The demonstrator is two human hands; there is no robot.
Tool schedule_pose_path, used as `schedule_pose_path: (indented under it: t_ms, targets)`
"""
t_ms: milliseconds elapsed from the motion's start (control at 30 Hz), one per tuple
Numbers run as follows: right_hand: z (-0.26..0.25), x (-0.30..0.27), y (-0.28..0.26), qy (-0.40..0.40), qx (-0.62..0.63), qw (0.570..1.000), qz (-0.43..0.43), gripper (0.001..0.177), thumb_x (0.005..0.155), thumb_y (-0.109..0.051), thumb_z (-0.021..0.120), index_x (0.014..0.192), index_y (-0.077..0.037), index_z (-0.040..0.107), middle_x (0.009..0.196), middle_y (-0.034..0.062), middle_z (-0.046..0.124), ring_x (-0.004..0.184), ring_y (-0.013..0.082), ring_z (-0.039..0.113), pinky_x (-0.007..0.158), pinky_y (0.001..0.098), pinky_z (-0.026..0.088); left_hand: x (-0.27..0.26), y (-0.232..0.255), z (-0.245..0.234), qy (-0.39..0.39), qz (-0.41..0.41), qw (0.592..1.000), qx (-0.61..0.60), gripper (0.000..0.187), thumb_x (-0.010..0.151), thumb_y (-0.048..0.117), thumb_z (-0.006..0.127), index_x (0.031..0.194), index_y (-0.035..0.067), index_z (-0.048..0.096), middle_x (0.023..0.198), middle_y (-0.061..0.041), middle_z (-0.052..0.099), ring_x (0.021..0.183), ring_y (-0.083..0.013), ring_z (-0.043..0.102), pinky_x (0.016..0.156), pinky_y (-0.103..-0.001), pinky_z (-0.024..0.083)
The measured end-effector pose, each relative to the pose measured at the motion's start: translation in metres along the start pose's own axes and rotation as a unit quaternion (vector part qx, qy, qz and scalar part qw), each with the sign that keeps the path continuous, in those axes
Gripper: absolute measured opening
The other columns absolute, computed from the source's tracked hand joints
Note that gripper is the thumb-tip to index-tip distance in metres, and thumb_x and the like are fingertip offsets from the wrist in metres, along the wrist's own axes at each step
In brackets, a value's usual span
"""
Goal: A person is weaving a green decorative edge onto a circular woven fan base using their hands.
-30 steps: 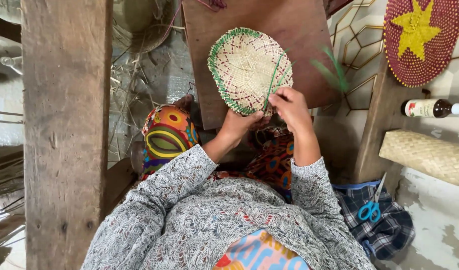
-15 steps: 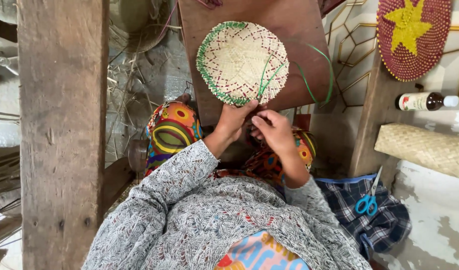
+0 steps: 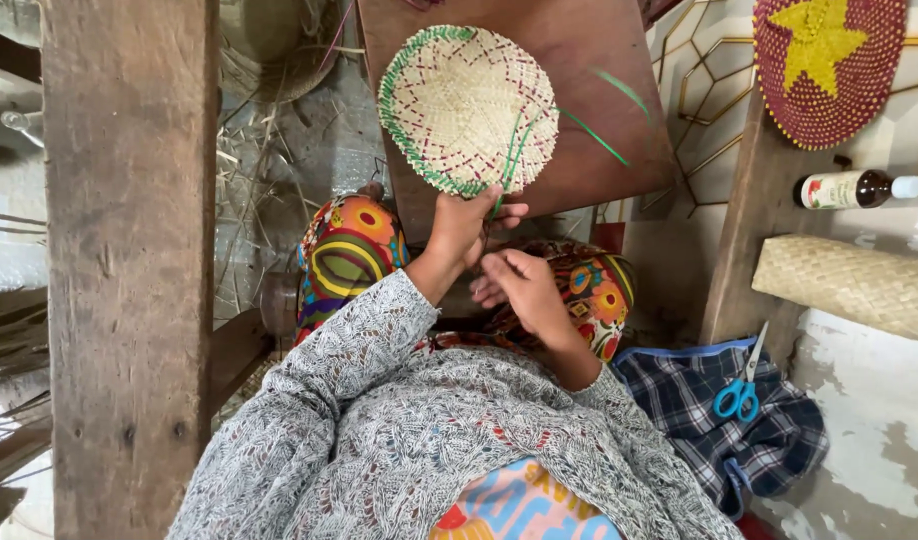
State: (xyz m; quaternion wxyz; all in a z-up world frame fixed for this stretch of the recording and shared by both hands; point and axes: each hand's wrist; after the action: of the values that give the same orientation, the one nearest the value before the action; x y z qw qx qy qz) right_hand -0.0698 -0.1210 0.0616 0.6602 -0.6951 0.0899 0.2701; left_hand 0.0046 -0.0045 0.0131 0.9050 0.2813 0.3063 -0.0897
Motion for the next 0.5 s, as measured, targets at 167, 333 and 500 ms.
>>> schedule_pose_path:
  t_ms: [167,333,500]
  targets:
    - [-0.009,0.007,0.005,0.045,-0.239,0.951,-0.19,0.022,0.107,-0.017,0.06,0.105,0.002,0.07,0.085,0.0242,0.073,0.075,0.0363,0.077,0.058,0.0425,0.064,0.003,0.003,-0.006,0.0,-0.04,0.999,0.034,0.031,0.1,0.012,0.06,0.109,-0.017,0.051,0.091,-0.034,0.072,0.063,-0.033,0.076,0.054,-0.043,0.065]
    - [-0.017,0.026,0.01,0.097,-0.444,0.789,-0.414,0.019,0.104,-0.008,0.06,0.121,-0.012,0.067,0.099,0.0087,0.07,0.082,0.0313,0.072,0.065,0.0407,0.062,0.004,0.003,-0.007,-0.006,-0.04,0.998,0.044,0.032,0.099,0.013,0.062,0.109,-0.015,0.05,0.092,-0.035,0.072,0.063,-0.0309,0.076,0.051,-0.037,0.064]
    - [-0.02,0.041,0.026,0.051,-0.469,0.751,-0.463,0.034,0.099,0.003,0.053,0.126,-0.013,0.066,0.099,0.0131,0.068,0.086,0.0368,0.071,0.07,0.0445,0.063,-0.004,0.011,-0.007,-0.009,-0.049,0.998,0.029,0.034,0.101,0.014,0.06,0.115,-0.014,0.048,0.094,-0.034,0.073,0.063,-0.0292,0.076,0.051,-0.032,0.064]
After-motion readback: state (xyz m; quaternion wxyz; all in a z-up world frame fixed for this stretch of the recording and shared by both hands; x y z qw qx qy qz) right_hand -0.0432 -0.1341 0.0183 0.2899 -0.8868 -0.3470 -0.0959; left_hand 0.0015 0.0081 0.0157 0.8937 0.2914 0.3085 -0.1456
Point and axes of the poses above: each hand's wrist, its own x-axis towards the middle knuckle, its own z-axis out of the palm, y = z × x
